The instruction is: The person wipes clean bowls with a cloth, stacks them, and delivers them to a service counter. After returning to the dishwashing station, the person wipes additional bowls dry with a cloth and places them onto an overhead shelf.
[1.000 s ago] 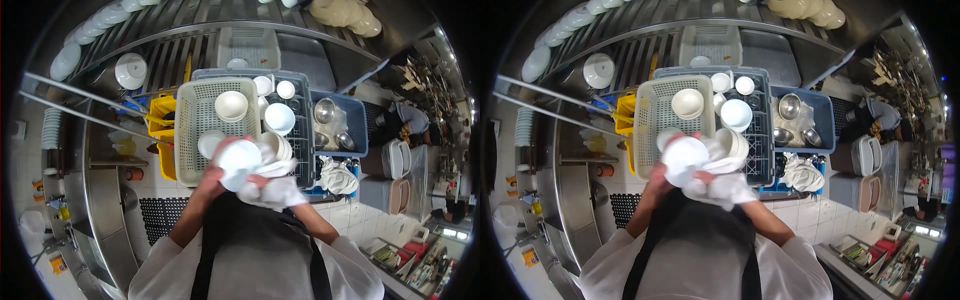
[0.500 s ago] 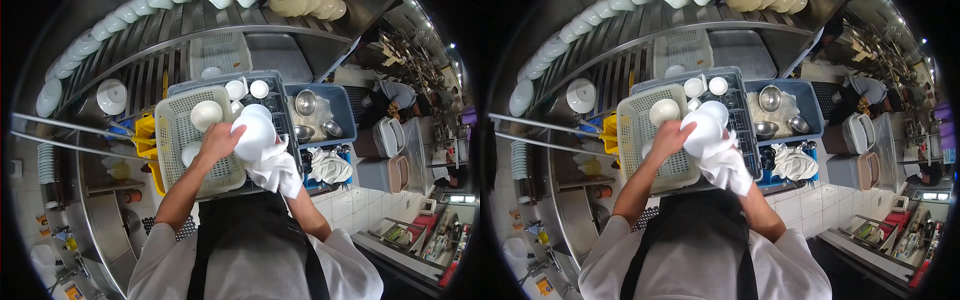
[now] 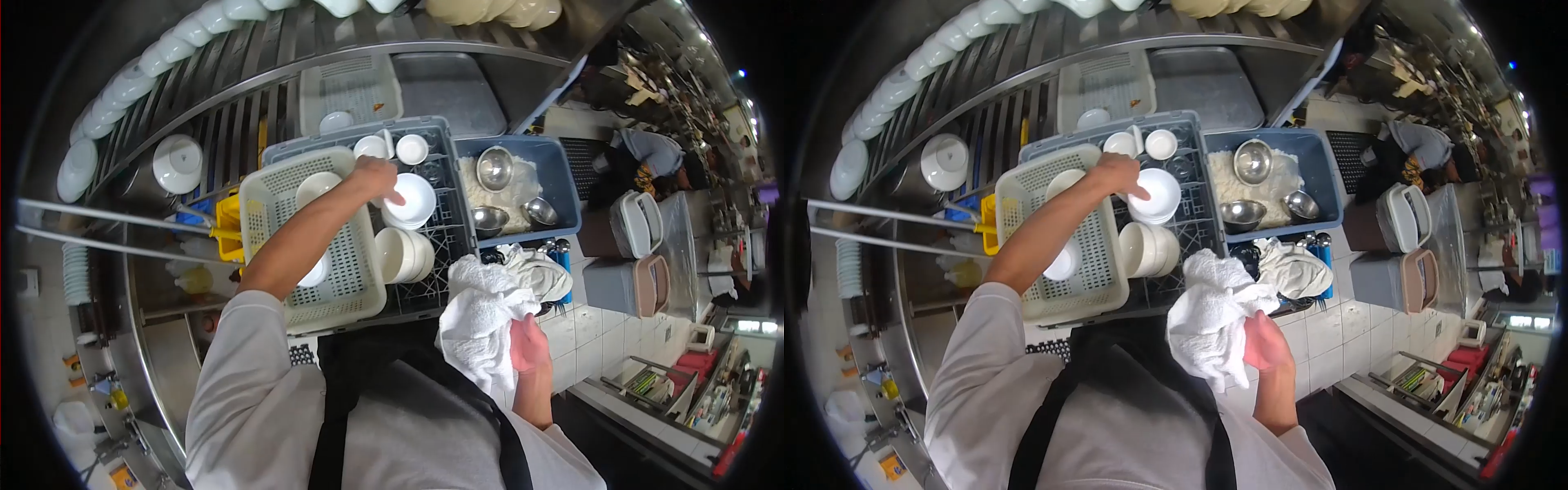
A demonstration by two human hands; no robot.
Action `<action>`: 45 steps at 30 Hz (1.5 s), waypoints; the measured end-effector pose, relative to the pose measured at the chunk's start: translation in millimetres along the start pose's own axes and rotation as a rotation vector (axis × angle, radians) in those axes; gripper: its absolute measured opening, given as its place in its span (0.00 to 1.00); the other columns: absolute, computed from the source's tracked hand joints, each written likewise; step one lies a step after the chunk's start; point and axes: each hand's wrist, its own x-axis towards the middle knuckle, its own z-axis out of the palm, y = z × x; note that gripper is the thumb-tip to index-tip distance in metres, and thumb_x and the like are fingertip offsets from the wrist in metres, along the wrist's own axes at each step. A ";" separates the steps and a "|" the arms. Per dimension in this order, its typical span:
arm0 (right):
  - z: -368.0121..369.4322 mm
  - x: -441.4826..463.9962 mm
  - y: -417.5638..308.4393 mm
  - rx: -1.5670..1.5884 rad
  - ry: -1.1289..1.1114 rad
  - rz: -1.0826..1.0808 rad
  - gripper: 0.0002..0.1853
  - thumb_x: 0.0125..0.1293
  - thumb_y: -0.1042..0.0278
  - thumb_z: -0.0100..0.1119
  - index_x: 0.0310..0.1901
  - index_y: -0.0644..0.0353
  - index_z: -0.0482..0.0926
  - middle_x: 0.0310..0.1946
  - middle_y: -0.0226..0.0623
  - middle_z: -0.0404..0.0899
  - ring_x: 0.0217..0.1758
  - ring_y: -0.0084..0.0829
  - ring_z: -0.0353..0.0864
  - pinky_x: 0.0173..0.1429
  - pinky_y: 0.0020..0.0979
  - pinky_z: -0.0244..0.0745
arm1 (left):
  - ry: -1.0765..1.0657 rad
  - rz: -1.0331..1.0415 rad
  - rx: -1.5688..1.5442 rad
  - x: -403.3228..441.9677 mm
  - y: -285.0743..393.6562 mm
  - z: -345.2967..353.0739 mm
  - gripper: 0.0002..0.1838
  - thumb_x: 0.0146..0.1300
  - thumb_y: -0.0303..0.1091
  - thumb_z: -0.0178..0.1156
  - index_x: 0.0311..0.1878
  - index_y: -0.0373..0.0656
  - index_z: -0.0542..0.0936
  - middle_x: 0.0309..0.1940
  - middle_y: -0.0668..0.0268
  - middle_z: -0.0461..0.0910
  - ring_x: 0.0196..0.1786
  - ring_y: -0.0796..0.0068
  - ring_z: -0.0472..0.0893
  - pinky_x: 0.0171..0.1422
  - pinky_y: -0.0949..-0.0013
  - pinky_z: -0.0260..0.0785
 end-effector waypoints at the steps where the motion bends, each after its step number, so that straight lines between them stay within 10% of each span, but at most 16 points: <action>1: -23.1 -0.3 12.4 0.101 0.054 0.072 0.34 0.75 0.54 0.55 0.73 0.66 0.60 0.72 0.47 0.67 0.72 0.45 0.70 0.77 0.46 0.63 | 0.025 -0.028 -0.025 -9.2 0.9 -1.4 0.35 0.52 0.66 0.69 0.47 0.40 0.87 0.49 0.49 0.85 0.53 0.50 0.84 0.58 0.53 0.75; 4: -59.9 8.4 50.7 -0.777 0.049 0.501 0.34 0.71 0.64 0.55 0.75 0.66 0.59 0.75 0.46 0.61 0.77 0.44 0.61 0.81 0.44 0.55 | 0.563 -0.107 -0.413 -79.8 -18.7 6.9 0.27 0.56 0.56 0.69 0.49 0.43 0.85 0.41 0.56 0.88 0.49 0.54 0.86 0.61 0.54 0.74; 5: -97.7 0.9 75.2 -1.140 -0.194 0.317 0.34 0.66 0.75 0.50 0.75 0.64 0.60 0.77 0.45 0.55 0.82 0.41 0.49 0.83 0.41 0.45 | 0.393 -0.175 -0.390 -116.6 -24.8 7.0 0.25 0.56 0.50 0.68 0.53 0.44 0.84 0.44 0.55 0.86 0.53 0.53 0.84 0.63 0.52 0.73; 14: 71.5 90.8 29.3 -1.073 -0.110 0.241 0.31 0.65 0.77 0.66 0.69 0.64 0.66 0.63 0.37 0.74 0.67 0.29 0.70 0.71 0.32 0.64 | 0.356 -0.445 -0.471 -199.0 -24.4 178.2 0.47 0.47 0.31 0.73 0.73 0.64 0.65 0.73 0.54 0.54 0.73 0.40 0.57 0.63 0.27 0.63; 18: 97.6 142.6 71.0 -1.022 0.016 0.240 0.29 0.66 0.72 0.68 0.66 0.65 0.69 0.59 0.38 0.77 0.62 0.28 0.74 0.66 0.31 0.69 | 0.610 -0.595 -0.530 -165.7 -26.6 217.8 0.24 0.69 0.44 0.55 0.68 0.65 0.72 0.66 0.52 0.67 0.70 0.43 0.65 0.65 0.37 0.66; 20: 120.0 157.6 92.9 -1.002 0.012 0.293 0.27 0.67 0.70 0.68 0.64 0.65 0.71 0.58 0.38 0.78 0.59 0.28 0.76 0.63 0.32 0.72 | 0.367 -0.641 -0.574 -187.7 -21.2 177.4 0.20 0.74 0.44 0.46 0.66 0.62 0.74 0.66 0.53 0.68 0.72 0.43 0.65 0.65 0.32 0.65; 24: 92.1 178.2 121.3 -1.128 -0.134 0.379 0.27 0.67 0.71 0.66 0.65 0.66 0.69 0.59 0.42 0.76 0.61 0.32 0.75 0.64 0.34 0.71 | 0.822 -0.552 -0.966 -192.2 -38.6 217.9 0.57 0.37 0.47 0.79 0.72 0.51 0.58 0.62 0.38 0.67 0.69 0.33 0.65 0.72 0.34 0.56; 27: 94.1 195.0 136.7 -1.152 -0.239 0.393 0.29 0.67 0.72 0.64 0.67 0.66 0.67 0.61 0.44 0.74 0.63 0.34 0.74 0.66 0.35 0.70 | 1.083 -0.579 -1.160 -247.4 -40.8 204.5 0.59 0.38 0.51 0.81 0.73 0.53 0.57 0.63 0.47 0.69 0.67 0.44 0.70 0.61 0.38 0.70; 29: 99.2 205.4 140.3 -1.135 -0.314 0.396 0.30 0.66 0.73 0.64 0.68 0.65 0.66 0.62 0.45 0.72 0.64 0.36 0.73 0.67 0.36 0.69 | 1.015 -0.186 -2.028 -291.4 -9.5 185.9 0.54 0.44 0.55 0.80 0.72 0.53 0.59 0.60 0.56 0.71 0.60 0.56 0.76 0.44 0.49 0.78; 32: 117.4 209.9 147.8 -1.043 -0.425 0.412 0.31 0.66 0.75 0.62 0.69 0.65 0.64 0.64 0.47 0.70 0.66 0.38 0.71 0.69 0.37 0.68 | 0.807 -0.035 -2.285 -310.8 26.5 178.0 0.47 0.50 0.55 0.78 0.70 0.53 0.64 0.58 0.62 0.73 0.55 0.64 0.78 0.33 0.57 0.78; 36: 99.9 240.6 165.0 -1.096 -0.677 0.245 0.32 0.66 0.74 0.60 0.70 0.65 0.62 0.66 0.50 0.68 0.68 0.40 0.70 0.71 0.38 0.67 | 0.974 -0.065 -2.384 -296.5 51.2 179.6 0.46 0.50 0.56 0.77 0.70 0.56 0.66 0.59 0.61 0.76 0.60 0.58 0.77 0.45 0.48 0.78; 38: 57.9 274.9 178.3 -1.526 -0.870 -0.292 0.29 0.70 0.68 0.56 0.70 0.65 0.62 0.65 0.49 0.70 0.67 0.40 0.70 0.71 0.39 0.67 | 1.327 -0.299 -1.897 -286.1 42.2 188.8 0.47 0.48 0.56 0.78 0.69 0.52 0.67 0.55 0.61 0.79 0.57 0.63 0.79 0.53 0.58 0.77; 40: 34.8 299.1 178.1 -1.494 -0.712 -0.303 0.28 0.74 0.57 0.50 0.70 0.63 0.64 0.63 0.46 0.72 0.66 0.39 0.73 0.70 0.40 0.69 | 1.319 -0.326 -1.877 -311.1 47.5 185.8 0.43 0.49 0.52 0.78 0.66 0.47 0.70 0.49 0.62 0.82 0.54 0.68 0.80 0.59 0.67 0.73; 43: 39.0 300.3 124.9 -1.129 -0.455 0.624 0.27 0.71 0.62 0.54 0.67 0.66 0.68 0.62 0.50 0.72 0.67 0.39 0.72 0.69 0.38 0.69 | 1.342 -0.240 -1.848 -317.1 43.0 179.4 0.34 0.56 0.45 0.76 0.64 0.46 0.73 0.55 0.62 0.79 0.60 0.71 0.74 0.67 0.65 0.68; 45: 115.0 222.6 89.3 -1.047 -0.334 0.578 0.25 0.73 0.61 0.53 0.66 0.68 0.71 0.63 0.48 0.73 0.68 0.37 0.72 0.71 0.36 0.67 | 1.612 -0.228 -1.872 -302.2 29.9 190.3 0.25 0.63 0.39 0.71 0.61 0.47 0.74 0.52 0.67 0.77 0.55 0.74 0.77 0.59 0.65 0.72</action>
